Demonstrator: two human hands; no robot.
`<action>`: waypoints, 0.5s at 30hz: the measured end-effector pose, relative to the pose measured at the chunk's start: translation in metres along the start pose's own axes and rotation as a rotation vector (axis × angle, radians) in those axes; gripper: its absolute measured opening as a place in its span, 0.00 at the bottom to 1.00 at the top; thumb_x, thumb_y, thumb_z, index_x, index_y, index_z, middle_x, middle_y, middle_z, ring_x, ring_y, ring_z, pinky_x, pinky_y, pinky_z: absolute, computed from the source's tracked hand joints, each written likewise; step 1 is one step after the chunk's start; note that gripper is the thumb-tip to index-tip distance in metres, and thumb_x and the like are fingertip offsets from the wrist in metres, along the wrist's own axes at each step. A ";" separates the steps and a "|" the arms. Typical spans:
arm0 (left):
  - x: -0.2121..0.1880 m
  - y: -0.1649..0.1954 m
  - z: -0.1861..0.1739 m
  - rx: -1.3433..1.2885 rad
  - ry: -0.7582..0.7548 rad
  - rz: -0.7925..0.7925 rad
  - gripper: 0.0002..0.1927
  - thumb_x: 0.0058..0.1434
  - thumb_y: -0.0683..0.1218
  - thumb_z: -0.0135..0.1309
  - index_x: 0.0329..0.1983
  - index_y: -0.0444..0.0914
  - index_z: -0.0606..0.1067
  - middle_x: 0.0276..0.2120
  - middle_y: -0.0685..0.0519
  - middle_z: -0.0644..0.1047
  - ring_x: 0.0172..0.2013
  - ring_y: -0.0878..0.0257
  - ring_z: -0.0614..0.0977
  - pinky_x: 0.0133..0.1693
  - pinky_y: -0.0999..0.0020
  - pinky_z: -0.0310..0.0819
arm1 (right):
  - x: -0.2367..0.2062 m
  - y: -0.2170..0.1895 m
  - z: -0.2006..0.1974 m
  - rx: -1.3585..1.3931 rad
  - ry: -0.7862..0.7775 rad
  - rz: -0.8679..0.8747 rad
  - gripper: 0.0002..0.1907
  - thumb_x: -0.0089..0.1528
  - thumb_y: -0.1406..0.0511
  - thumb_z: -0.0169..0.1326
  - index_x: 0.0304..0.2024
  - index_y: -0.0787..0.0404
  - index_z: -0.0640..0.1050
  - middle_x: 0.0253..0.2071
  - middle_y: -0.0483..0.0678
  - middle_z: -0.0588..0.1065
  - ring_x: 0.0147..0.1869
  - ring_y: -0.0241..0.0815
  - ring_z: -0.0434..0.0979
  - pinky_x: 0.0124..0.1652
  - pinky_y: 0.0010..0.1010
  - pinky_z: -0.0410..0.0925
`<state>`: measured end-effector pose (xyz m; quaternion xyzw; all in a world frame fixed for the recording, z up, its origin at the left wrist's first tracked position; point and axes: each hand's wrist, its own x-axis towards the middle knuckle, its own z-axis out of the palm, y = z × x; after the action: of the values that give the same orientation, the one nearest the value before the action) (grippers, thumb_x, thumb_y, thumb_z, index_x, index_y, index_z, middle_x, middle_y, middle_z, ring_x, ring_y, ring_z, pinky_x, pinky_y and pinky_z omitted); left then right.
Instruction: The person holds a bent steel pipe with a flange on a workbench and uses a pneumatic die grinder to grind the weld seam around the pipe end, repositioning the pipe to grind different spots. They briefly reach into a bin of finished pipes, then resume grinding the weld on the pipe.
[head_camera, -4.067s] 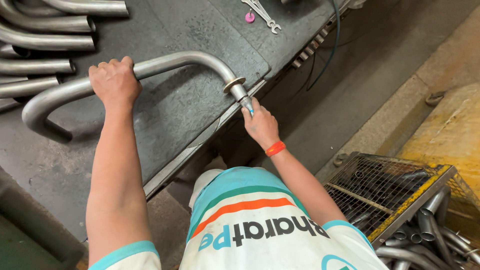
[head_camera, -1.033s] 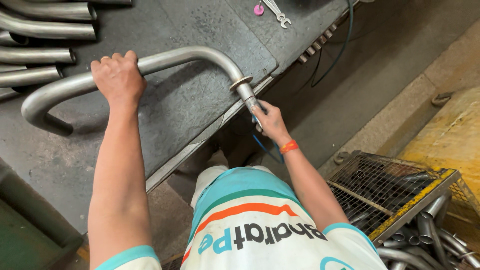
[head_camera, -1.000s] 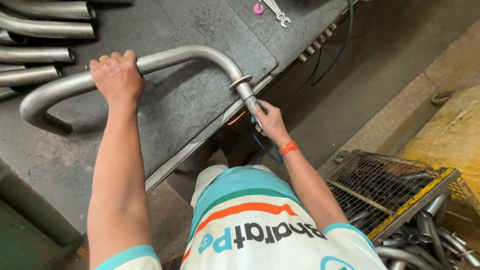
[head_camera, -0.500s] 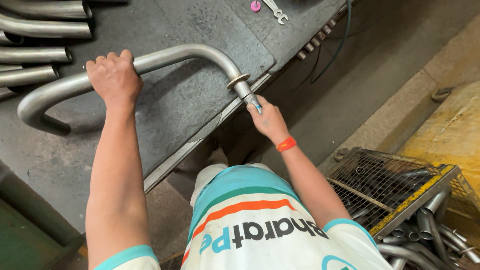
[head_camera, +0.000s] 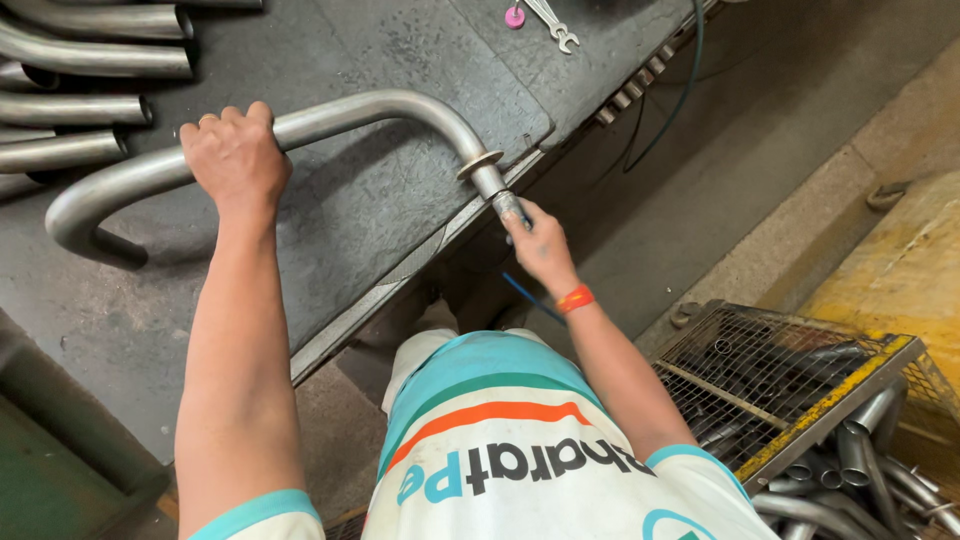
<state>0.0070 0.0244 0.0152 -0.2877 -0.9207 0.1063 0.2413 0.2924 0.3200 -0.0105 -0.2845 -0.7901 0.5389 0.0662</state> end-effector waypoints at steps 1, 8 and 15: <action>0.000 0.000 0.000 0.000 -0.002 -0.001 0.07 0.48 0.38 0.57 0.26 0.45 0.73 0.27 0.53 0.76 0.33 0.55 0.78 0.37 0.60 0.63 | -0.002 0.001 0.004 -0.073 0.013 0.001 0.20 0.68 0.58 0.54 0.58 0.61 0.78 0.26 0.47 0.77 0.29 0.33 0.75 0.32 0.33 0.70; 0.003 0.001 -0.002 0.003 -0.013 -0.005 0.06 0.50 0.40 0.58 0.26 0.45 0.73 0.26 0.52 0.76 0.34 0.54 0.78 0.37 0.59 0.63 | 0.001 -0.005 -0.005 -0.024 -0.110 0.099 0.19 0.67 0.58 0.53 0.56 0.61 0.79 0.26 0.48 0.76 0.29 0.36 0.74 0.32 0.34 0.69; 0.001 0.000 0.002 -0.003 0.009 0.003 0.06 0.50 0.39 0.57 0.27 0.45 0.74 0.27 0.52 0.77 0.35 0.54 0.78 0.38 0.59 0.62 | -0.002 -0.010 -0.001 0.010 -0.015 0.065 0.21 0.65 0.57 0.53 0.57 0.61 0.77 0.26 0.45 0.77 0.29 0.33 0.76 0.33 0.30 0.71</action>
<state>0.0056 0.0246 0.0137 -0.2900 -0.9194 0.1041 0.2446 0.2908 0.3168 -0.0011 -0.3058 -0.7783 0.5466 0.0441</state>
